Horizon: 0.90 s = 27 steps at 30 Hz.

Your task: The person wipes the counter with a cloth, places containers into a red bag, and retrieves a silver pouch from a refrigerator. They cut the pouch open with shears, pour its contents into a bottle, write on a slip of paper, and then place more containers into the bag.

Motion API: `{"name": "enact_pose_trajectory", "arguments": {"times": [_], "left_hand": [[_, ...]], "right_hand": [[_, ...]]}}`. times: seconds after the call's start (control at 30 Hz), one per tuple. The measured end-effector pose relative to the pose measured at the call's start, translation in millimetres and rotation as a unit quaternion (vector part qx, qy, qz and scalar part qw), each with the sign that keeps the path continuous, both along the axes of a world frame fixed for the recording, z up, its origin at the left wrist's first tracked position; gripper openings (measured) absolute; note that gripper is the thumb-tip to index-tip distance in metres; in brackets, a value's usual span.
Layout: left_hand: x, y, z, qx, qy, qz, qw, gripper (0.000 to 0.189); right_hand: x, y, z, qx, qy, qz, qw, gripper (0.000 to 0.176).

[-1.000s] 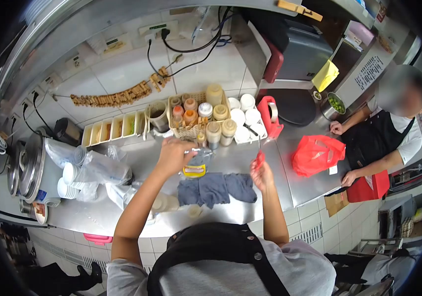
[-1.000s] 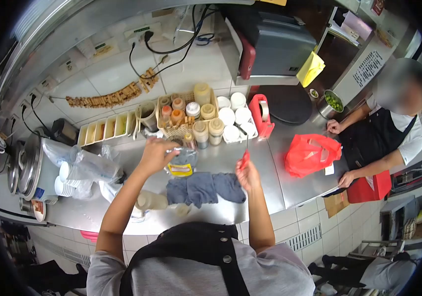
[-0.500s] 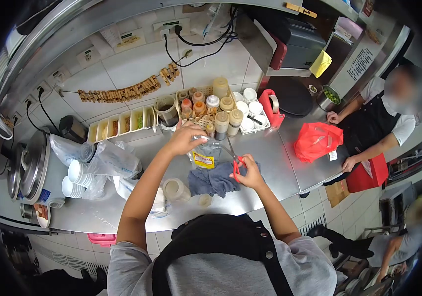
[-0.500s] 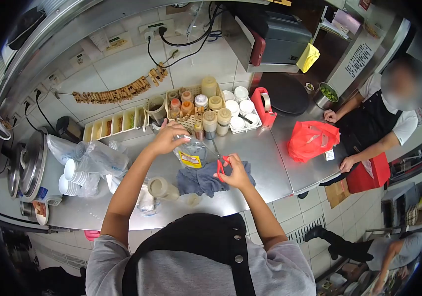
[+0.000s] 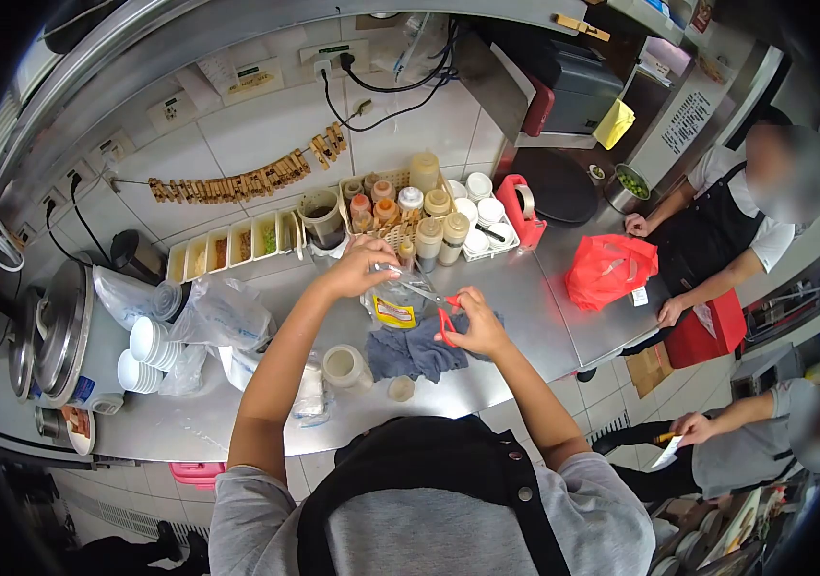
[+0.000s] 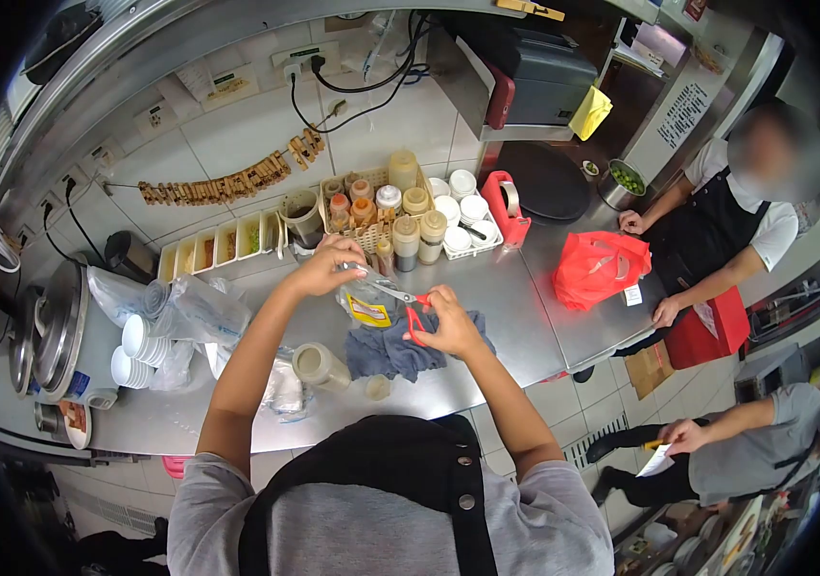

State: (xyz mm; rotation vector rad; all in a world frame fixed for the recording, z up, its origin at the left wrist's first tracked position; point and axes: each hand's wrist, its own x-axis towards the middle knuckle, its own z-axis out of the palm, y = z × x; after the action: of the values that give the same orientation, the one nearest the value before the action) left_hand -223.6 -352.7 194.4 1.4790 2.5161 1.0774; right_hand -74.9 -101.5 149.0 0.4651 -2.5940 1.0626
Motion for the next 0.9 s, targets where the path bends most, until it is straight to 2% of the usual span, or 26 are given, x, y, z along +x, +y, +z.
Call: {"name": "enact_pose_trajectory", "arguments": {"times": [0.2, 0.33, 0.43, 0.53, 0.9], "left_hand": [[-4, 1, -3, 0.012, -0.004, -0.010, 1.000, 0.017], [-4, 3, -3, 0.005, 0.009, -0.011, 1.000, 0.017], [-6, 3, -4, 0.021, -0.014, -0.012, 1.000, 0.017], [-4, 0, -5, 0.018, -0.004, -0.010, 1.000, 0.017], [-7, 0, -3, -0.003, -0.017, -0.041, 0.999, 0.018]], "right_hand": [[0, -3, -2, -0.023, -0.027, 0.003, 0.999, 0.050], [-1, -10, 11, 0.010, -0.033, 0.003, 0.999, 0.049], [-6, -5, 14, -0.001, 0.006, -0.007, 1.000, 0.050], [-7, 2, 15, 0.049, 0.029, -0.024, 0.998, 0.053], [-6, 4, 21, 0.053, -0.007, 0.021, 0.998, 0.048]]}}
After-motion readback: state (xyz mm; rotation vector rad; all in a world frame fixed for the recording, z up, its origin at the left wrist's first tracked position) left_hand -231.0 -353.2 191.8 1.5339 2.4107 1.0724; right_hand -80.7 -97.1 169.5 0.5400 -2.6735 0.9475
